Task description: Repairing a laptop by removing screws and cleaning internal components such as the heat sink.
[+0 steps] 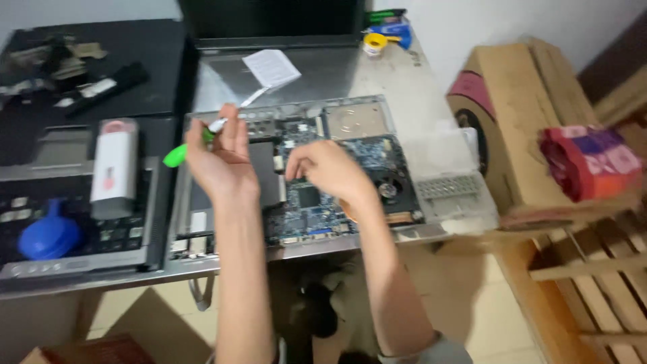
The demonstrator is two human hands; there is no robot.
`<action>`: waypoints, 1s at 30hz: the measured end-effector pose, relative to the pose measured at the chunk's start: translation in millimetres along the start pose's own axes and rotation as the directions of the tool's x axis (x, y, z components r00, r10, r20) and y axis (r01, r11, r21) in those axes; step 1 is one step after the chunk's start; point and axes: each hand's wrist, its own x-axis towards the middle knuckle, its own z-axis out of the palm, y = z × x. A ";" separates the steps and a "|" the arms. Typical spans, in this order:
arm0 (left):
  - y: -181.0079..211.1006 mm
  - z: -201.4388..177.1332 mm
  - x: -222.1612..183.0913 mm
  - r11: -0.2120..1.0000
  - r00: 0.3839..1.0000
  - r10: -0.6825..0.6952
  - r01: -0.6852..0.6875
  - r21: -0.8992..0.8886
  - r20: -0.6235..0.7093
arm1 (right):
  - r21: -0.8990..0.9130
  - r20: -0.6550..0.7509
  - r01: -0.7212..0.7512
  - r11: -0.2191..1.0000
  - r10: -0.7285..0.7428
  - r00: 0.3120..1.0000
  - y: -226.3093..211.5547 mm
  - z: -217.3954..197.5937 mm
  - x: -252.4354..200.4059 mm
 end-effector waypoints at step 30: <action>68.0 80.5 -100.7 0.774 0.723 0.447 -0.608 0.178 0.526 | 0.574 0.569 -0.404 0.712 0.008 0.822 -92.0 77.4 -247.4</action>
